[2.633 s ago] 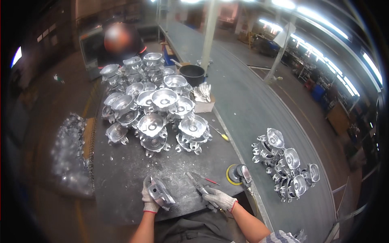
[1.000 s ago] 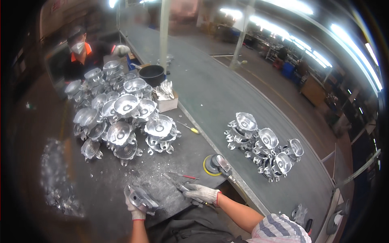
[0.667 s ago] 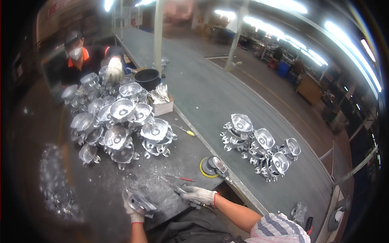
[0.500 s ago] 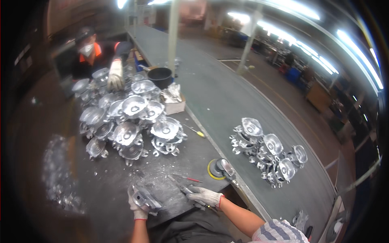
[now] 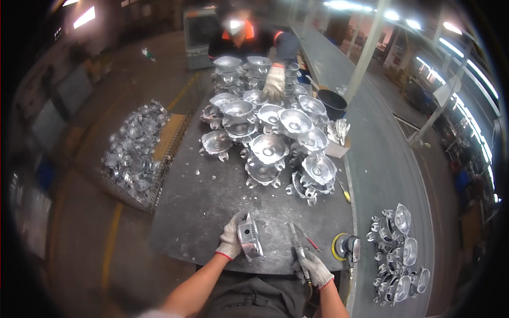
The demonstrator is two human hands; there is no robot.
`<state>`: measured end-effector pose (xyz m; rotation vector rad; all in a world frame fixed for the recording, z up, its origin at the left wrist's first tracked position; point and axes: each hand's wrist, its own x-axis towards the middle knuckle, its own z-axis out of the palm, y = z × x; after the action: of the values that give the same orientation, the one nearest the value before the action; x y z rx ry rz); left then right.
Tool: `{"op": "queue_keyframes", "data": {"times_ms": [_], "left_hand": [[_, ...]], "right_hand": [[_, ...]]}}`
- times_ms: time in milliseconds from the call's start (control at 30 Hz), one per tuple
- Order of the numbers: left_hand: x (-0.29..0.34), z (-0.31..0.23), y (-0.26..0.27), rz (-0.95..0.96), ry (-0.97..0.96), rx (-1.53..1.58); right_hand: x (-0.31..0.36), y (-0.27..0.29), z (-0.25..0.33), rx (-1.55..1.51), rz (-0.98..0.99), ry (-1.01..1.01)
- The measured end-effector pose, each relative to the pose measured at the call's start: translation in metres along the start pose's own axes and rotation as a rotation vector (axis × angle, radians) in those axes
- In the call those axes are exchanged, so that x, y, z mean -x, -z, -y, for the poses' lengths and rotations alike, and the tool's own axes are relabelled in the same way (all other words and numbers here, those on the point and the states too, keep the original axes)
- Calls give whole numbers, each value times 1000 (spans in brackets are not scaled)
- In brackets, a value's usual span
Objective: The recorder marks metal part castings with a pen, uses an orbital sander to smooth surfaces, and uses a pneumatic scraper to deburr edges.
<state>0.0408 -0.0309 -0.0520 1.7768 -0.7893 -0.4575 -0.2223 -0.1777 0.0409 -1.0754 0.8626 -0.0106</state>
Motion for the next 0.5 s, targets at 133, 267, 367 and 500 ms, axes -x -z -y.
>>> {"op": "queue_keyframes", "data": {"times_ms": [133,267,367,500], "left_hand": [[-2,-11,1,38,42,-1],[-1,-12,-1,7,-30,-3],[1,-10,-1,14,-26,-22],[0,-5,-3,24,27,92]], "right_hand": [[-5,13,-10,34,16,-8],[-1,9,-9,-9,18,6],[3,4,-3,7,-20,-5],[4,3,-3,34,0,-6]]}}
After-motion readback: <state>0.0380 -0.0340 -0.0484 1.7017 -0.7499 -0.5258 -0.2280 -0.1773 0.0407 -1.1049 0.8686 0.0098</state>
